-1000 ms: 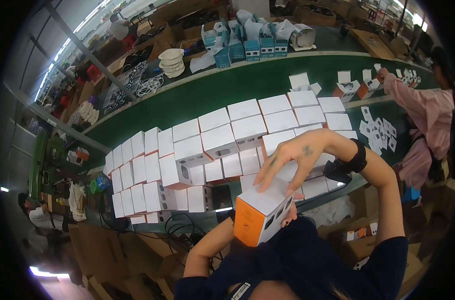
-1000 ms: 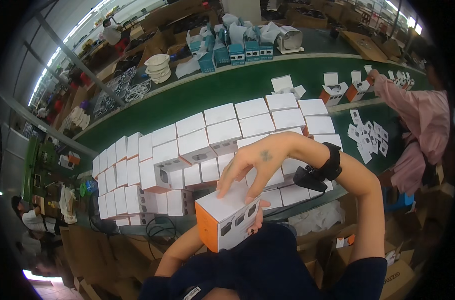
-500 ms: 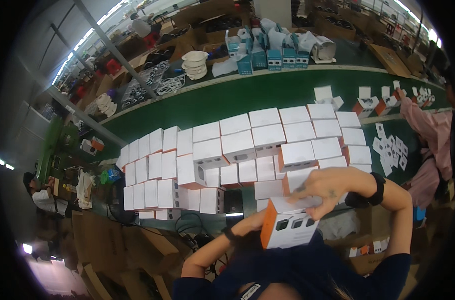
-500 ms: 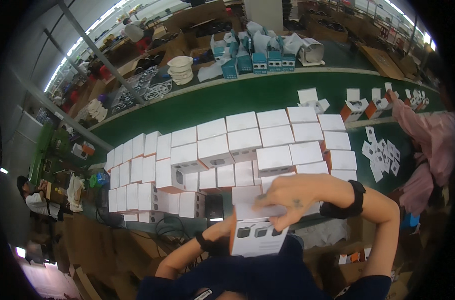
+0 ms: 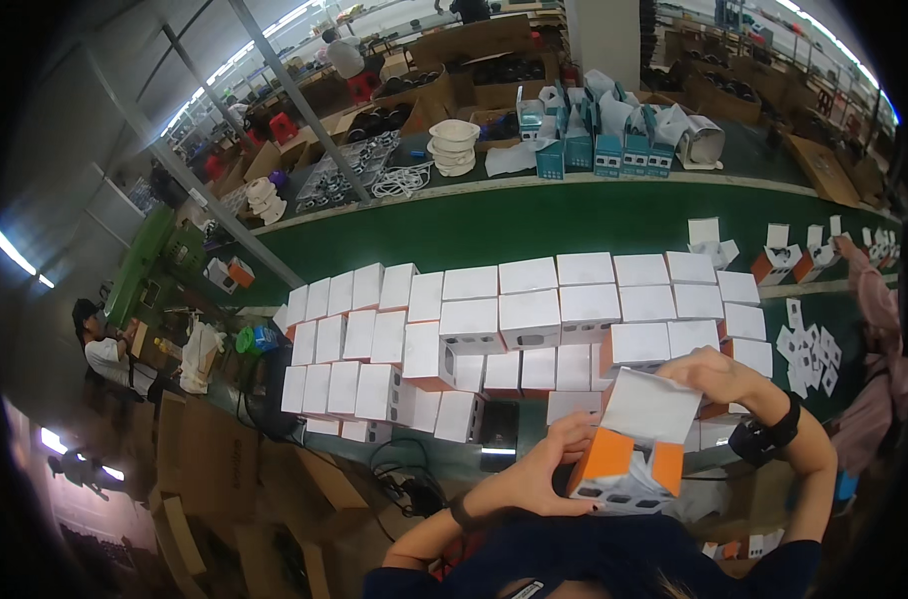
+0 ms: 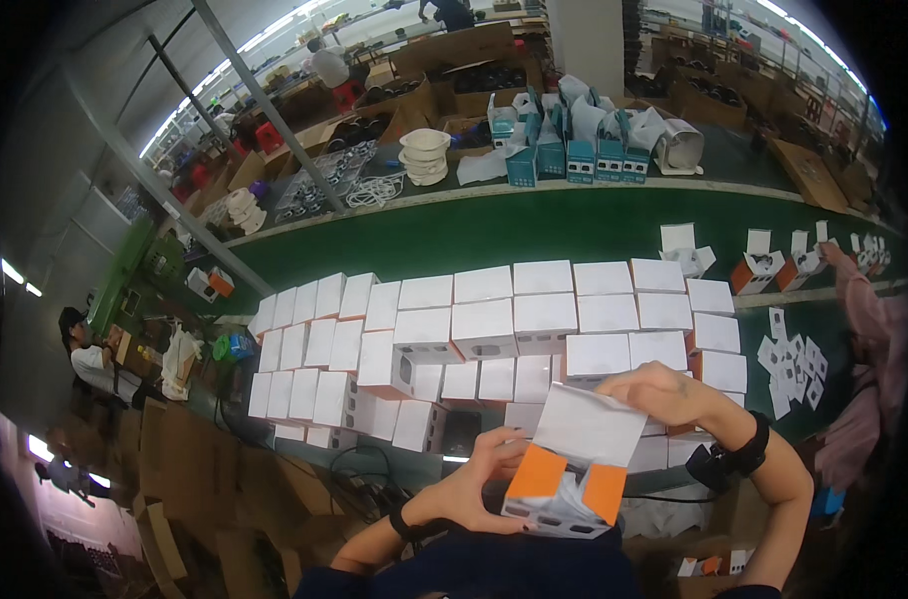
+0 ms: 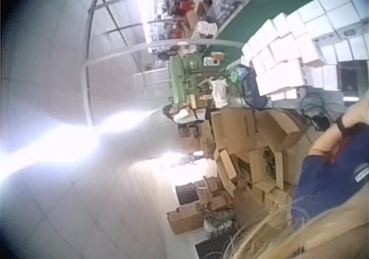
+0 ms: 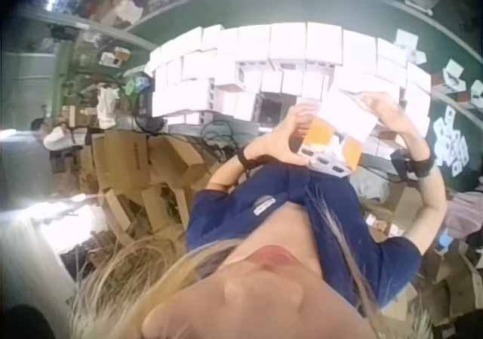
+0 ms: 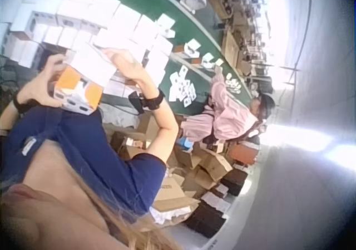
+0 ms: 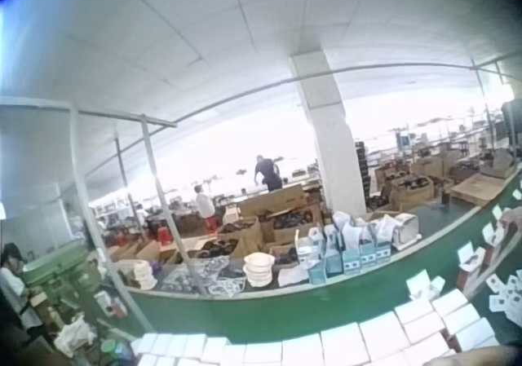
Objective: Packing small electronic components into boxes on a factory assembly line.
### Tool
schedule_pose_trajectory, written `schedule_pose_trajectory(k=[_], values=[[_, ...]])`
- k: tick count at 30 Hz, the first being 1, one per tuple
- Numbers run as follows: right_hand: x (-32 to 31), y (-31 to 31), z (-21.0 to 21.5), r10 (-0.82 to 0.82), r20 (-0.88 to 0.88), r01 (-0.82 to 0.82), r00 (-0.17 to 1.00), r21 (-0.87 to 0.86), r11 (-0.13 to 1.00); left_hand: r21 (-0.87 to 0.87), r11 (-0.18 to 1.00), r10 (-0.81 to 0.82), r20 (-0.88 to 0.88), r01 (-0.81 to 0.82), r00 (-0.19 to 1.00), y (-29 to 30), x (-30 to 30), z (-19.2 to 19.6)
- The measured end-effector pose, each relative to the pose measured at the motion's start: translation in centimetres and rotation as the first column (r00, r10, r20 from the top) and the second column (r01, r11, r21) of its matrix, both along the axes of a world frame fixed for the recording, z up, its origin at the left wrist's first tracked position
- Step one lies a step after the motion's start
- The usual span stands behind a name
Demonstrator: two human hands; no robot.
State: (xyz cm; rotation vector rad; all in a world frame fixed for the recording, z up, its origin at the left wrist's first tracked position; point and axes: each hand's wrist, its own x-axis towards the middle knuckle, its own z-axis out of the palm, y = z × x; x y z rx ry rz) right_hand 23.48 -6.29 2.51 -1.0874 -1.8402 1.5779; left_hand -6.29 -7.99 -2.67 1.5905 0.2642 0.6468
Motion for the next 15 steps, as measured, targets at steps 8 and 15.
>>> schedule_pose_trajectory(k=[8,15], values=[[-3.5,-3.0,-6.7,-0.133,0.123,0.166,0.983,-0.32,0.933,0.173,0.958,-0.203,-0.16,0.23,0.966,3.5,0.8,2.8],[-4.9,-3.0,-3.4,-0.321,0.267,0.238,0.909,0.3,0.924,-0.179,0.926,-0.37,-0.251,0.333,0.894,4.4,0.7,1.3]])
